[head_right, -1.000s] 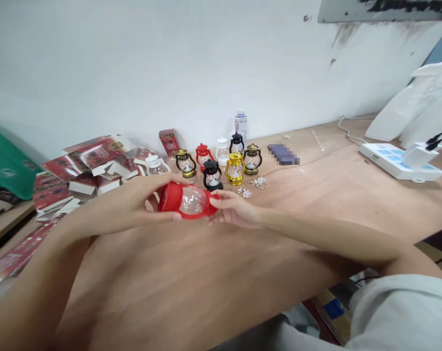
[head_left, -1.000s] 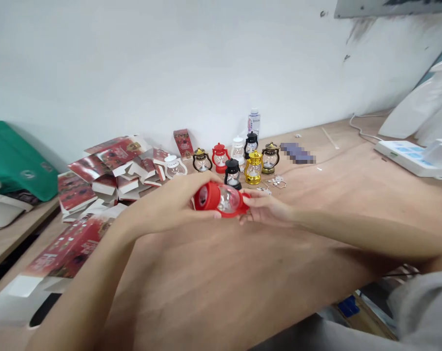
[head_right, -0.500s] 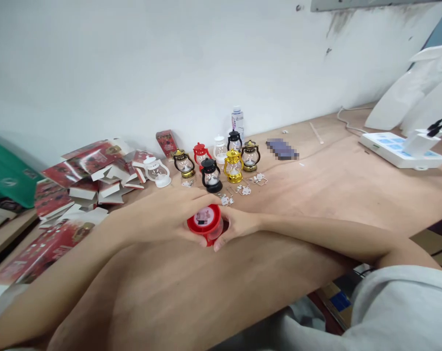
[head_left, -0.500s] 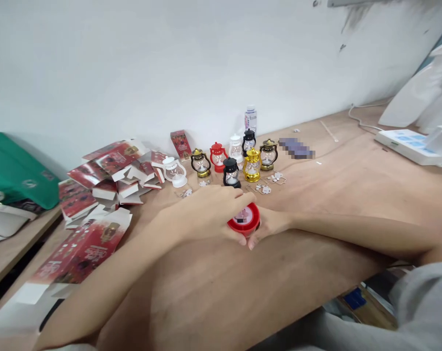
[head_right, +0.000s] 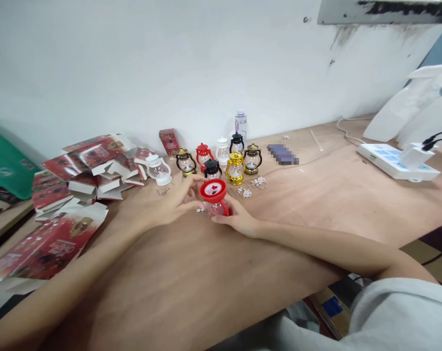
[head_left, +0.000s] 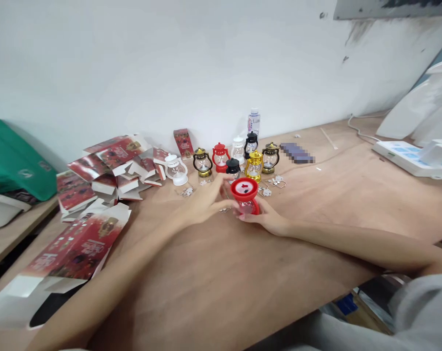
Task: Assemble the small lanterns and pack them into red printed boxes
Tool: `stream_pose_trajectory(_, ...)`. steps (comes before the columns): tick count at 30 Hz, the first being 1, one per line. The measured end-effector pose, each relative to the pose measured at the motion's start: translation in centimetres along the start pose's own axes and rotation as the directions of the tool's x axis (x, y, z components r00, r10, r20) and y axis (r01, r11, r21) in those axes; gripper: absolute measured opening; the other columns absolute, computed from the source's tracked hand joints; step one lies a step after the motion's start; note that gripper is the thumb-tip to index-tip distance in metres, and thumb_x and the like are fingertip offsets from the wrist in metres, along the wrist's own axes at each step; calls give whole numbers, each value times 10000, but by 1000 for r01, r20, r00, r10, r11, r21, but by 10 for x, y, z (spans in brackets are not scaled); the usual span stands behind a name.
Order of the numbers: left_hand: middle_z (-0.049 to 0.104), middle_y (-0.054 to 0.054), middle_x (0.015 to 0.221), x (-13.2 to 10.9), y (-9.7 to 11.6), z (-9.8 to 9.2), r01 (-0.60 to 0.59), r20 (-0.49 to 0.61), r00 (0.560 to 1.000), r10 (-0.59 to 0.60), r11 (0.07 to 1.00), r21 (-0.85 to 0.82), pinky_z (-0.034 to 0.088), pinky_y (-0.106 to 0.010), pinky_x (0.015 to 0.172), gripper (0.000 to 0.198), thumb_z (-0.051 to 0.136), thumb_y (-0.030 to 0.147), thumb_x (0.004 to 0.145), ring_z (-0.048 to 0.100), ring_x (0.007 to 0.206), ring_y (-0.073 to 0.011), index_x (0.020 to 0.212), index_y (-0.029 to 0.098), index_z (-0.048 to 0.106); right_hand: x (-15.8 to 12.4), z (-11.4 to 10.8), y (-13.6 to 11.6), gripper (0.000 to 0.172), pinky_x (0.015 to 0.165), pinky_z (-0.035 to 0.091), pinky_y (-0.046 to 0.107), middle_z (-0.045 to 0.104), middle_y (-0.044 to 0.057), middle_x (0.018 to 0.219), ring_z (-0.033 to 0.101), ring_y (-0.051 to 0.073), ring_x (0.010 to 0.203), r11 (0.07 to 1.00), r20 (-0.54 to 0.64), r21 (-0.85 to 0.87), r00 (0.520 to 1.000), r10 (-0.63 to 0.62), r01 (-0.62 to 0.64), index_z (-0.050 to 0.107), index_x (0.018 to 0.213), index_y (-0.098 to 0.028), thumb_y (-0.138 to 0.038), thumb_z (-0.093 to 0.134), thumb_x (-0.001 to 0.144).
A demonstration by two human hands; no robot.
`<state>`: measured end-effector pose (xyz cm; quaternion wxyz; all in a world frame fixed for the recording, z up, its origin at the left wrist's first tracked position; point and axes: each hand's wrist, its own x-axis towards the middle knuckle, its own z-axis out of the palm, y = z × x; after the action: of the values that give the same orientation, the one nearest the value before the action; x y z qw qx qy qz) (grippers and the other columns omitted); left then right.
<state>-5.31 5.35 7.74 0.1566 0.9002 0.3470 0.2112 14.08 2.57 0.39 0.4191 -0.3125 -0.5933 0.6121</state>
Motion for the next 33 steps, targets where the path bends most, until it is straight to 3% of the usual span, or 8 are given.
stream_pose_trajectory(3,624,-76,1003,-11,-37,17,86,-152,983,-105,988,-132,465,-301,739,315,364,427,936,580,851,-175,1061,180,515,1,-2,-2,440,1034,381,458,630,54,1100,568,220,1085,1000,22,-6,999,24,-24,564,1046,-203,-321,765,673)
stream_pose_trajectory(7,638,-74,987,-24,-58,36,133,-166,976,-139,990,-47,428,-363,862,267,429,351,919,549,920,-198,1003,169,605,3,-5,0,420,1069,335,472,626,69,1144,540,228,1142,997,75,-75,997,23,-17,577,1065,-185,-294,745,696)
stream_pose_trajectory(11,629,-78,1053,-27,-54,45,146,-123,983,-134,985,94,386,-399,903,281,492,360,895,501,989,-227,1053,185,644,4,-9,1,435,1090,312,463,609,70,1194,520,223,1185,999,123,-45,992,22,-16,575,1095,-198,-294,743,705)
stream_pose_trajectory(16,635,-61,1065,-25,-50,44,133,-53,991,-125,976,170,354,-419,913,267,495,369,893,486,1011,-236,1005,219,686,7,-14,4,409,1055,357,465,643,72,1099,566,213,1106,997,175,-72,984,27,-14,591,1060,-172,-292,748,701)
stream_pose_trajectory(23,640,-64,970,-25,-55,45,131,-64,990,-123,979,154,366,-405,870,243,496,315,891,496,950,-229,991,204,688,9,-13,3,438,1018,398,434,654,62,1076,591,193,1042,997,201,-67,979,-28,43,577,1075,-179,-274,757,687)
stream_pose_trajectory(29,626,-62,899,-23,-55,46,142,-74,988,-134,982,125,373,-402,849,237,497,316,887,505,917,-231,972,211,692,11,-14,6,415,985,427,431,661,45,1007,612,179,958,998,214,-62,977,0,14,581,1058,-192,-294,753,694)
stream_pose_trajectory(33,642,-66,910,-23,-56,46,145,-75,988,-137,982,119,372,-405,853,241,488,320,896,512,922,-233,956,207,692,10,-14,4,430,1009,409,426,648,53,1077,595,177,1011,998,216,-53,976,-2,14,579,1082,-190,-283,749,698)
